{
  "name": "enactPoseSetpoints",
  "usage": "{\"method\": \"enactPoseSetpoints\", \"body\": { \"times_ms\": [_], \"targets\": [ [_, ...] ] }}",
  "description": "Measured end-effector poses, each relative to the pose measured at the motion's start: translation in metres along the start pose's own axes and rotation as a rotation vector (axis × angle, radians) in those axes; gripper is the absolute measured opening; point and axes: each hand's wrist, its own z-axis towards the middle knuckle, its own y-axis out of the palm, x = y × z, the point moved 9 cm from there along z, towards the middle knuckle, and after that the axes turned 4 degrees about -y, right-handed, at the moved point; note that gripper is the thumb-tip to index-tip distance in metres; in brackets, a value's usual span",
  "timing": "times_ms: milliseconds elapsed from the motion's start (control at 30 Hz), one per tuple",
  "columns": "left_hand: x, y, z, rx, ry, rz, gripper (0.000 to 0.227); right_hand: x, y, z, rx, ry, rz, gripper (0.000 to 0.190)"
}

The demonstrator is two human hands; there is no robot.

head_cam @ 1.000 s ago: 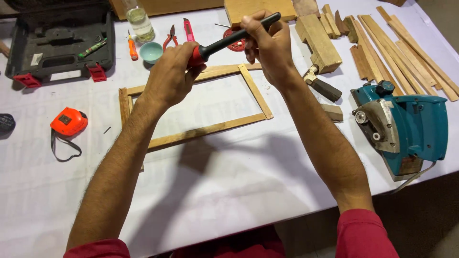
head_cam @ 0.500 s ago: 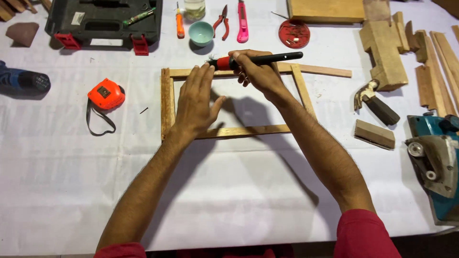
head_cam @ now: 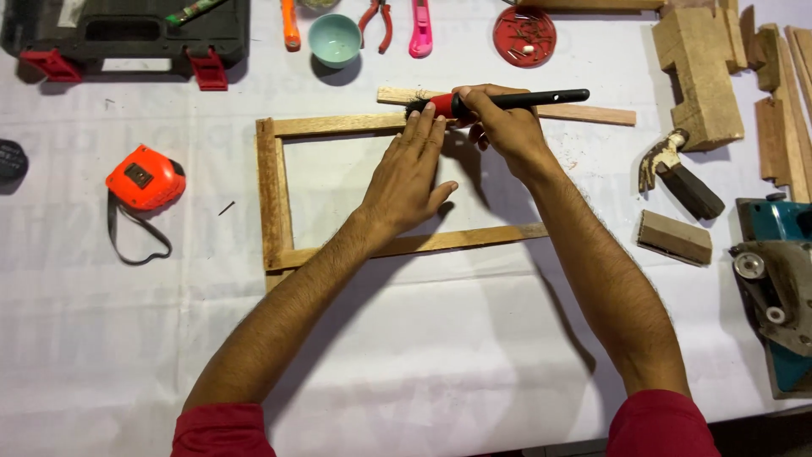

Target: Measure, plane, sand, and assemble small wooden frame pieces.

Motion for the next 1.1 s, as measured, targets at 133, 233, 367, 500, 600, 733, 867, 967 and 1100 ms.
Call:
{"method": "enactPoseSetpoints", "body": {
  "times_ms": [133, 233, 367, 500, 600, 733, 867, 967, 1100],
  "targets": [
    [0.022, 0.023, 0.016, -0.032, 0.057, -0.012, 0.101, 0.008, -0.034, -0.010, 0.082, 0.005, 0.016, 0.035],
    [0.035, 0.037, 0.026, -0.049, 0.082, -0.001, 0.101, 0.015, -0.053, -0.016, 0.110, -0.004, 0.070, 0.032],
    [0.045, 0.047, 0.031, -0.054, 0.093, 0.028, 0.100, 0.023, -0.069, -0.021, 0.132, -0.003, 0.032, 0.033],
    [0.047, 0.026, 0.018, 0.007, 0.097, -0.001, 0.104, -0.004, -0.059, -0.027, 0.111, -0.047, 0.059, 0.034],
    [0.037, -0.006, -0.005, 0.071, 0.072, -0.027, 0.108, -0.013, -0.032, -0.021, 0.044, -0.066, 0.141, 0.036],
    [0.006, -0.046, -0.047, 0.151, 0.019, 0.004, 0.112, -0.032, 0.033, -0.015, -0.105, -0.144, 0.202, 0.039],
    [-0.039, -0.073, -0.083, 0.119, -0.132, 0.071, 0.114, -0.054, 0.099, -0.008, -0.259, -0.210, 0.175, 0.040],
    [-0.064, -0.090, -0.107, 0.121, -0.206, 0.104, 0.114, -0.067, 0.141, -0.005, -0.315, -0.214, 0.137, 0.041],
    [-0.080, -0.097, -0.116, 0.142, -0.245, 0.107, 0.113, -0.065, 0.169, 0.000, -0.343, -0.179, 0.101, 0.045]
  ]
}}
